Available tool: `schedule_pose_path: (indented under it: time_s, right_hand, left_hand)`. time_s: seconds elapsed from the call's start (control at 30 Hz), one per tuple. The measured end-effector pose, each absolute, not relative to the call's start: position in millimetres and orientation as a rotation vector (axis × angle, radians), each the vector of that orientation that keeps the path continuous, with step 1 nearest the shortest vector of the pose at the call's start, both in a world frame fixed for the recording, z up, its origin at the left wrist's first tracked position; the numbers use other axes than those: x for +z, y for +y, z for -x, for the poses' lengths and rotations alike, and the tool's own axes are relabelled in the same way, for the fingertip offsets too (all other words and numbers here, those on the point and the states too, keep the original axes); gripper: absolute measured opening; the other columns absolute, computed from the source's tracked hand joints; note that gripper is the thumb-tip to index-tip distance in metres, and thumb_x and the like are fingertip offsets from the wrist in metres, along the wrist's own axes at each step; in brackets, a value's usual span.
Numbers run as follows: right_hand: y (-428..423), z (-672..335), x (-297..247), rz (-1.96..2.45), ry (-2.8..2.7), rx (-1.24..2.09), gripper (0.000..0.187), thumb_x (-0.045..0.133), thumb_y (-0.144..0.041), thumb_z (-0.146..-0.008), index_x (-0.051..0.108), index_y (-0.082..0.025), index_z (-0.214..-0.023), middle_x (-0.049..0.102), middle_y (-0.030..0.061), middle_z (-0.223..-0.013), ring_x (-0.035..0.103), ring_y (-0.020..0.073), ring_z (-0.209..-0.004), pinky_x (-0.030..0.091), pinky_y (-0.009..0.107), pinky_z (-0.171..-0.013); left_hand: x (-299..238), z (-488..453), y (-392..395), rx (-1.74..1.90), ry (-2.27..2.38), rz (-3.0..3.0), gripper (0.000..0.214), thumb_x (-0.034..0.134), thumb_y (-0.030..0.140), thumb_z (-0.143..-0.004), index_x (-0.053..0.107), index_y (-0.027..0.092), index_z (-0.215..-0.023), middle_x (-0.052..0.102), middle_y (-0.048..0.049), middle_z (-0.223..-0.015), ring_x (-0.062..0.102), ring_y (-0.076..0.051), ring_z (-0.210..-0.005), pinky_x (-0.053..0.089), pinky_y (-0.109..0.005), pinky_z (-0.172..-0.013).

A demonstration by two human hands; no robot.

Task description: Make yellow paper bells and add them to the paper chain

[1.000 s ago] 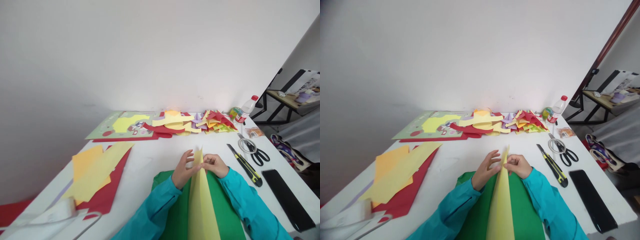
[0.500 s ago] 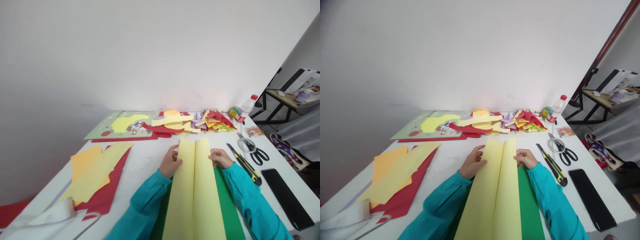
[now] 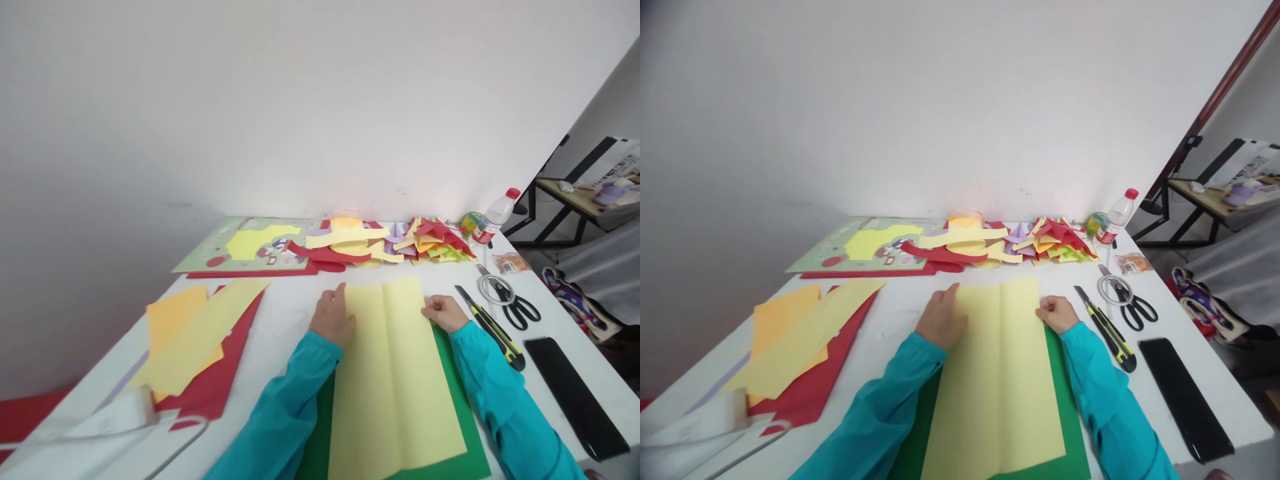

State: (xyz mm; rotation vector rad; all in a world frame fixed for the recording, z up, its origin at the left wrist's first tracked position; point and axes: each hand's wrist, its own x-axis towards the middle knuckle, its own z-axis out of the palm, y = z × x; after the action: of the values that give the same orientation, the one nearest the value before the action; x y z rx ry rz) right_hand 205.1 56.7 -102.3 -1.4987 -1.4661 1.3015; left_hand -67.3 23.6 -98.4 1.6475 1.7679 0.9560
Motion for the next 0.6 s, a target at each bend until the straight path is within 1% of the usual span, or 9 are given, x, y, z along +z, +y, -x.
schedule_pose_path:
  time_s: [0.07, 0.1, 0.17, 0.27, 0.4, 0.5, 0.6]
  right_hand:
    - [57, -206, -103, 1.507, -1.485, 1.288, 0.021, 0.067, -0.033, -0.053, 0.051, -0.019, -0.053, 0.055, -0.004, -0.044, 0.048, 0.0103, -0.04, 0.035, 0.023, -0.041]
    - [57, -207, -104, 1.51, -1.496, 1.28, 0.021, 0.067, -0.034, -0.053, 0.051, -0.019, -0.054, 0.055, -0.0037, -0.045, 0.048, 0.0106, -0.041, 0.035, 0.023, -0.042]
    - [57, -207, -105, 1.515, -1.519, 1.264, 0.022, 0.067, -0.035, -0.054, 0.051, -0.02, -0.055, 0.055, -0.0032, -0.045, 0.049, 0.0112, -0.042, 0.037, 0.024, -0.043]
    - [58, -208, -106, 1.525, -1.561, 1.227, 0.026, 0.065, -0.041, -0.058, 0.051, -0.02, -0.057, 0.056, -0.0021, -0.047, 0.05, 0.0119, -0.043, 0.038, 0.025, -0.043]
    - [58, -208, -108, 1.551, -1.635, 1.085, 0.032, 0.062, -0.05, -0.064, 0.053, -0.019, -0.059, 0.056, -0.0013, -0.049, 0.049, 0.0121, -0.046, 0.037, 0.024, -0.044]
    - [58, -206, -108, 1.58, -1.688, 0.941, 0.035, 0.062, -0.053, -0.066, 0.055, -0.019, -0.06, 0.056, -0.0011, -0.05, 0.049, 0.0127, -0.049, 0.036, 0.024, -0.045]
    - [58, -203, -108, 1.61, -1.731, 0.796, 0.035, 0.061, -0.054, -0.068, 0.059, -0.019, -0.066, 0.055, -0.0012, -0.05, 0.049, 0.0133, -0.049, 0.036, 0.024, -0.045]
  left_hand:
    - [-99, 58, 22, 0.952, 1.727, -1.842, 0.057, 0.054, 0.016, -0.068, 0.047, 0.015, -0.124, 0.042, -0.0191, -0.134, 0.029, -0.038, -0.13, 0.018, -0.056, -0.105]
    - [-99, 53, 20, 0.925, 1.675, -1.938, 0.049, 0.052, 0.017, -0.071, 0.051, 0.017, -0.121, 0.041, -0.0174, -0.137, 0.027, -0.036, -0.132, 0.016, -0.054, -0.107]
    - [-100, 43, 19, 0.835, 1.536, -2.113, 0.039, 0.048, 0.021, -0.077, 0.057, 0.019, -0.115, 0.045, -0.0135, -0.137, 0.031, -0.03, -0.132, 0.017, -0.049, -0.11]
    - [-105, 32, 16, 0.683, 1.371, -2.29, 0.04, 0.047, 0.026, -0.08, 0.056, 0.018, -0.118, 0.048, -0.0127, -0.136, 0.038, -0.027, -0.129, 0.024, -0.045, -0.108]
    - [-113, 23, 11, 0.548, 1.324, -2.418, 0.044, 0.046, 0.028, -0.083, 0.052, 0.013, -0.124, 0.047, -0.0176, -0.136, 0.039, -0.03, -0.128, 0.028, -0.048, -0.105]
    - [-117, 18, 5, 0.492, 1.331, -2.497, 0.045, 0.048, 0.031, -0.083, 0.052, 0.013, -0.124, 0.047, -0.0191, -0.135, 0.039, -0.033, -0.128, 0.029, -0.051, -0.103]
    - [-118, 14, -2, 0.463, 1.349, -2.572, 0.045, 0.052, 0.034, -0.082, 0.053, 0.014, -0.123, 0.048, -0.0198, -0.134, 0.04, -0.036, -0.125, 0.03, -0.052, -0.101]
